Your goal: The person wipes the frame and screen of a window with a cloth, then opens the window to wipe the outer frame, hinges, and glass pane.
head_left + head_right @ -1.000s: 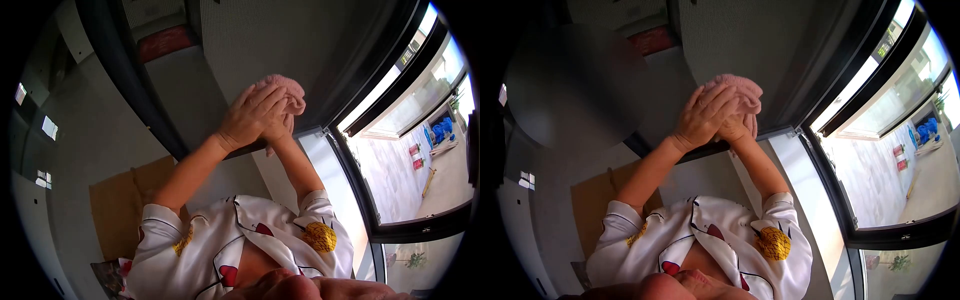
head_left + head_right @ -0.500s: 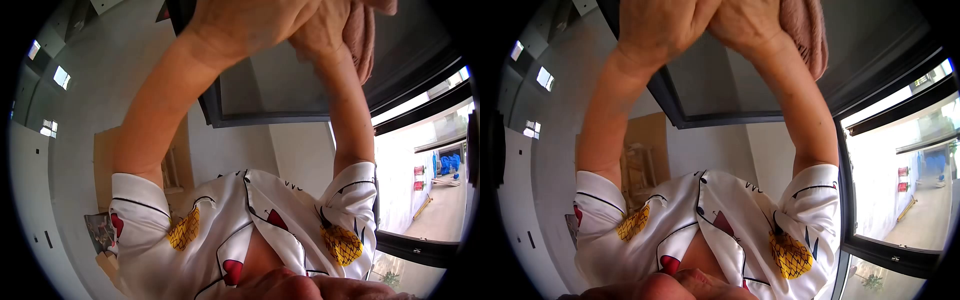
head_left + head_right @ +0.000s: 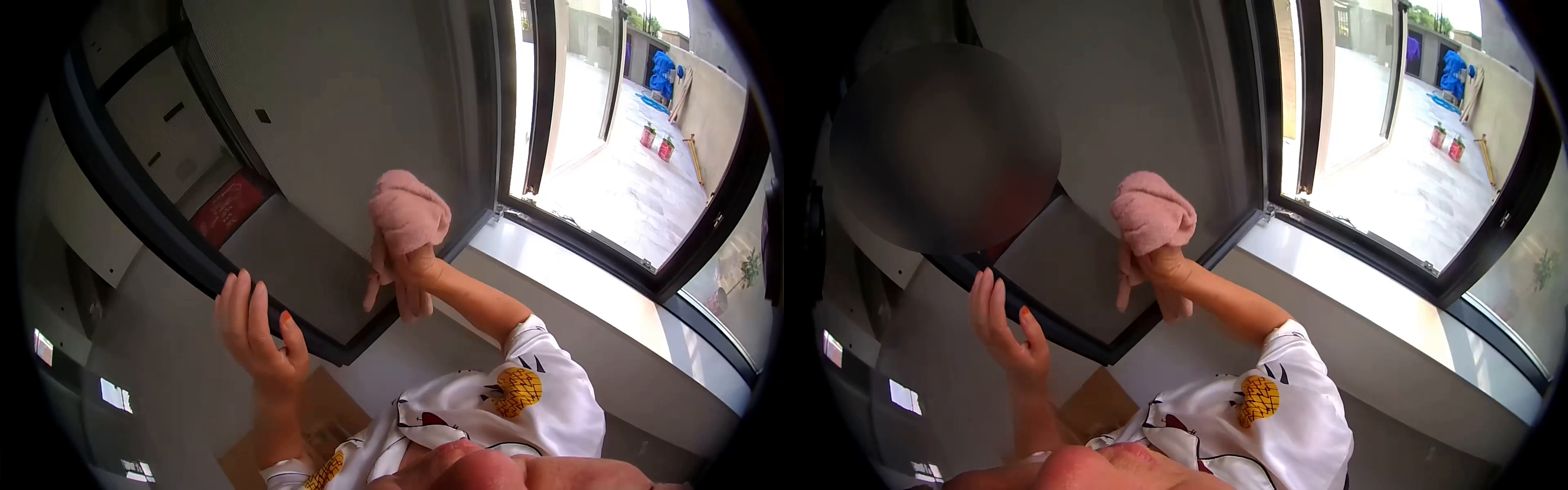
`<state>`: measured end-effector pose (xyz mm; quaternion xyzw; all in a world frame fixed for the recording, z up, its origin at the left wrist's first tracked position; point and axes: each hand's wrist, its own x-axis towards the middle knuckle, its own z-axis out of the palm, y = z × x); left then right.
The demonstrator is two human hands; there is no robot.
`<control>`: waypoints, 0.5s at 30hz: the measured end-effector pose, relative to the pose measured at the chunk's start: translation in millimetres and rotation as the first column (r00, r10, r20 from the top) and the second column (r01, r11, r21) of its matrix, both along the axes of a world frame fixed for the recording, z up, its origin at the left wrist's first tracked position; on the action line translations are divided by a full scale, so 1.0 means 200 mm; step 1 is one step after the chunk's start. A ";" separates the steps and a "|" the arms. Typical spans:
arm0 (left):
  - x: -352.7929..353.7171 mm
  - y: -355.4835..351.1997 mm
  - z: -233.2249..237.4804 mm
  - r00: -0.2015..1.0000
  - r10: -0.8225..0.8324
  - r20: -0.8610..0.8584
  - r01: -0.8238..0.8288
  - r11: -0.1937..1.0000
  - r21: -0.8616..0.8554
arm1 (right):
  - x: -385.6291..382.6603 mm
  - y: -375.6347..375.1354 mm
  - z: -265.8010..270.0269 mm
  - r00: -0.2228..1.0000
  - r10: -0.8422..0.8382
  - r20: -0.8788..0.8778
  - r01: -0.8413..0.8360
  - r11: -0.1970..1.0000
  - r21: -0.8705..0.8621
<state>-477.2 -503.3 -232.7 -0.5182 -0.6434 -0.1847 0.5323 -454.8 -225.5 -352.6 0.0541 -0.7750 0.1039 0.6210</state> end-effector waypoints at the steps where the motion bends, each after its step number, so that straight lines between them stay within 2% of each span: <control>1: 0.01 0.07 0.13 0.999 -0.005 -0.035 0.004 1.000 -0.029 | 0.02 0.07 0.18 0.980 0.090 -0.177 -0.123 0.975 -0.187; 2: 0.04 0.15 0.24 0.998 0.022 -0.063 -0.026 0.997 -0.070 | 0.04 0.14 0.37 0.906 0.160 -0.392 -0.293 0.905 -0.309; 4: 0.11 0.31 0.42 0.989 0.046 -0.141 -0.065 0.989 -0.135 | 0.10 0.40 0.74 0.861 0.197 -0.469 -0.381 0.861 -0.338; 5: 0.14 0.38 0.50 0.980 0.043 -0.193 -0.075 0.984 -0.164 | 0.17 0.45 0.97 0.822 0.253 -0.511 -0.411 0.884 -0.224; 7: 0.16 0.56 0.65 0.961 0.048 -0.273 -0.102 0.977 -0.187 | 0.18 0.74 1.34 0.789 0.200 -0.581 -0.284 0.957 -0.056; 8: 0.16 0.66 0.73 0.953 0.055 -0.297 -0.114 0.976 -0.186 | 0.19 0.83 1.52 0.808 0.197 -0.556 -0.290 0.953 -0.084; 9: 0.16 0.75 0.80 0.945 0.063 -0.322 -0.127 0.975 -0.182 | 0.18 0.97 1.75 0.759 0.162 -0.631 -0.136 0.987 0.090; 10: 0.15 0.86 0.88 0.937 0.063 -0.344 -0.126 0.978 -0.165 | 0.17 1.01 1.91 0.692 0.168 -0.702 -0.143 0.985 0.095; 11: 0.12 0.96 0.94 0.930 0.067 -0.363 -0.128 0.981 -0.147 | 0.18 1.08 2.08 0.680 0.155 -0.716 0.000 0.978 0.211; 14: 0.05 1.25 1.10 0.919 0.069 -0.389 -0.119 0.988 -0.104 | -0.02 1.28 2.55 0.608 -0.111 -0.786 0.230 0.972 0.041; 15: 0.02 1.33 1.15 0.914 0.070 -0.400 -0.116 0.989 -0.090 | -0.03 1.25 2.64 0.649 -0.160 -0.743 0.256 0.967 0.015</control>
